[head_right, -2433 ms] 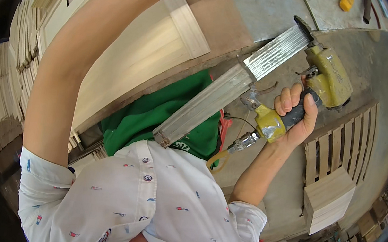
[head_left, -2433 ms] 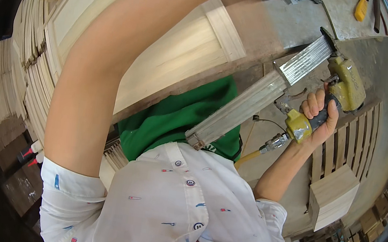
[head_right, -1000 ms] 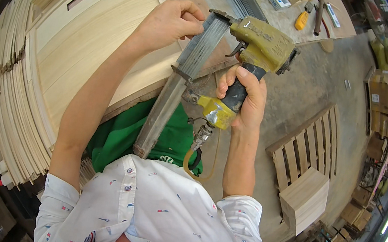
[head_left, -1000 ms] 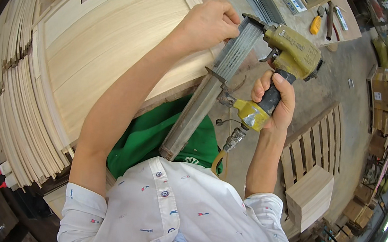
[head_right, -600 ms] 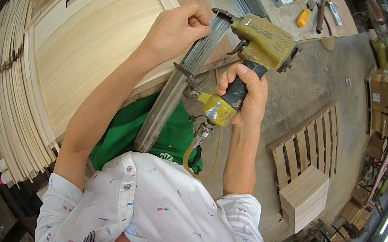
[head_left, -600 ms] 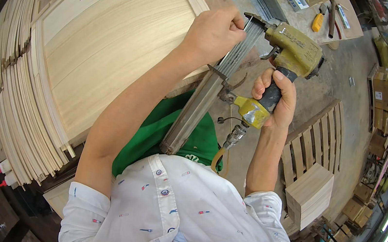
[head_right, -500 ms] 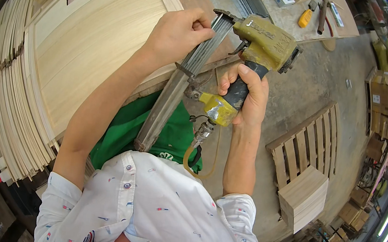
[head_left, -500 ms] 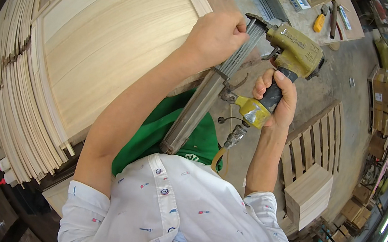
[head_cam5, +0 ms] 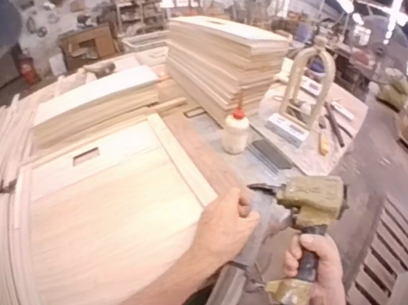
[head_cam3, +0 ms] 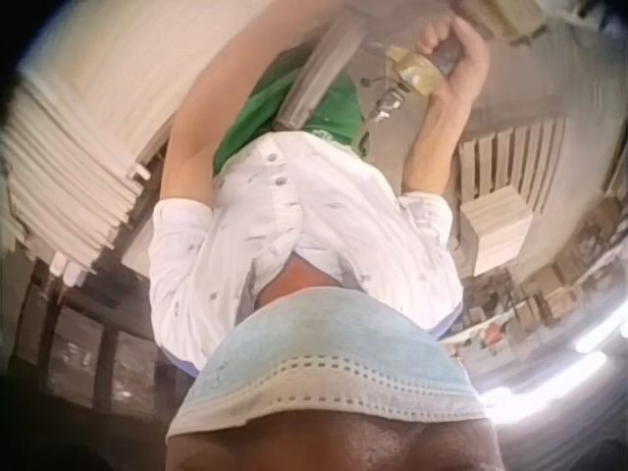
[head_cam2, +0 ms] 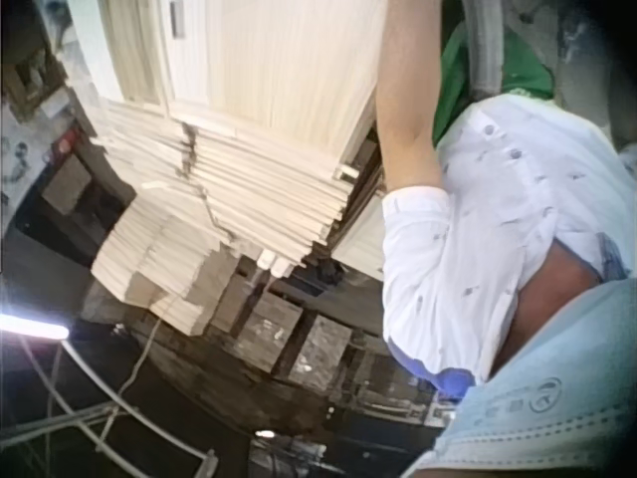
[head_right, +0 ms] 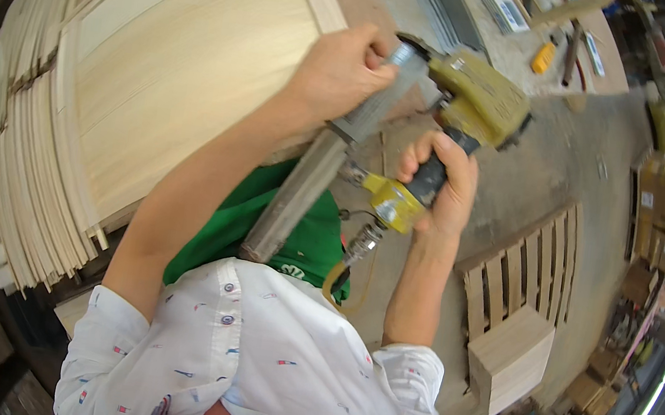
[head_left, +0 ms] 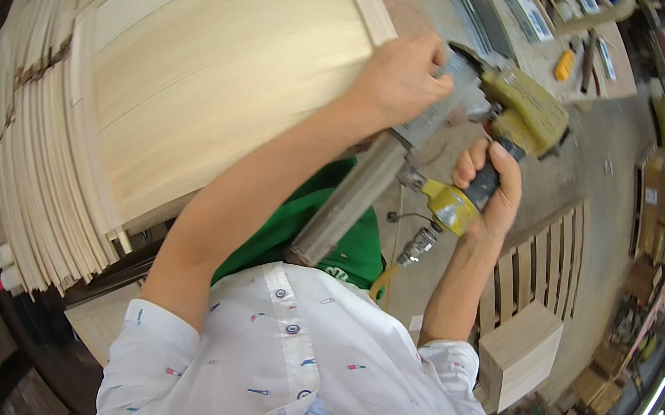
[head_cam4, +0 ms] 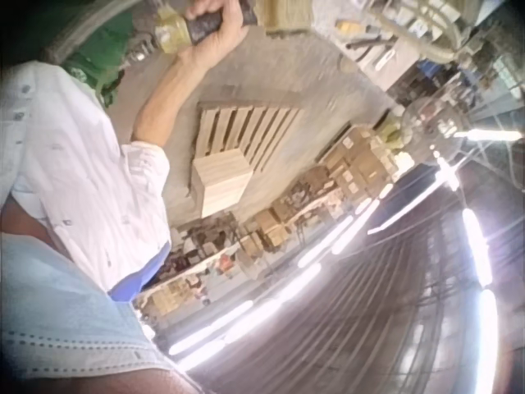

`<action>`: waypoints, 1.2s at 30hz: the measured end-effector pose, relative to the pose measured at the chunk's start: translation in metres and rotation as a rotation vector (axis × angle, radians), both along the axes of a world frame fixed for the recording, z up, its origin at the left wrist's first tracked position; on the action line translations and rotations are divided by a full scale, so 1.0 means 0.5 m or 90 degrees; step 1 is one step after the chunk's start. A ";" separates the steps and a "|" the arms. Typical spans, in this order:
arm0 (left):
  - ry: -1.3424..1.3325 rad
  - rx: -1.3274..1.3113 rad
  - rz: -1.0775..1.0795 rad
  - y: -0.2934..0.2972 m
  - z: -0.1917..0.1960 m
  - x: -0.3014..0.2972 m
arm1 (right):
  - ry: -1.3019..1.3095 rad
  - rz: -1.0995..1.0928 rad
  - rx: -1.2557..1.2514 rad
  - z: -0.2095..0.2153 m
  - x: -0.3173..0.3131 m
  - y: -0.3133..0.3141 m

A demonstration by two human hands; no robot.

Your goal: Apply glue to wooden slats and use a pneumatic nail gun to secure them into a panel structure.

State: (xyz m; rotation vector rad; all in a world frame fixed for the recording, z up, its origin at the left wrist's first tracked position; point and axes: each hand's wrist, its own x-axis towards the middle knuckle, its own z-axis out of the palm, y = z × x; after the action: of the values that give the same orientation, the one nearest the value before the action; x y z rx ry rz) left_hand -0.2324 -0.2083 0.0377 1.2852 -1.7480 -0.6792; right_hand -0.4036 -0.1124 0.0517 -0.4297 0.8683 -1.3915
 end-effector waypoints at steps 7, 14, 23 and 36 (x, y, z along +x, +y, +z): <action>0.087 -0.058 -0.046 0.089 0.001 0.044 | -0.011 0.023 -0.039 0.004 -0.030 0.000; 0.133 -0.207 -0.158 0.329 0.010 0.158 | -0.146 0.092 -0.116 0.028 -0.121 -0.032; 0.256 -0.352 -0.131 0.358 -0.046 0.143 | -0.191 0.112 -0.107 0.036 -0.069 -0.008; 0.267 -0.475 -0.027 0.310 -0.015 0.127 | -0.081 0.195 -0.091 0.083 0.031 0.013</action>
State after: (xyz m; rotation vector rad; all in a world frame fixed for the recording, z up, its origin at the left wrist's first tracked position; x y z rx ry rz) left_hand -0.1688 -0.0534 0.0302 0.5452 -1.4629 -0.2382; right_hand -0.3883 -0.1059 0.0932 -0.5522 0.5738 -1.1855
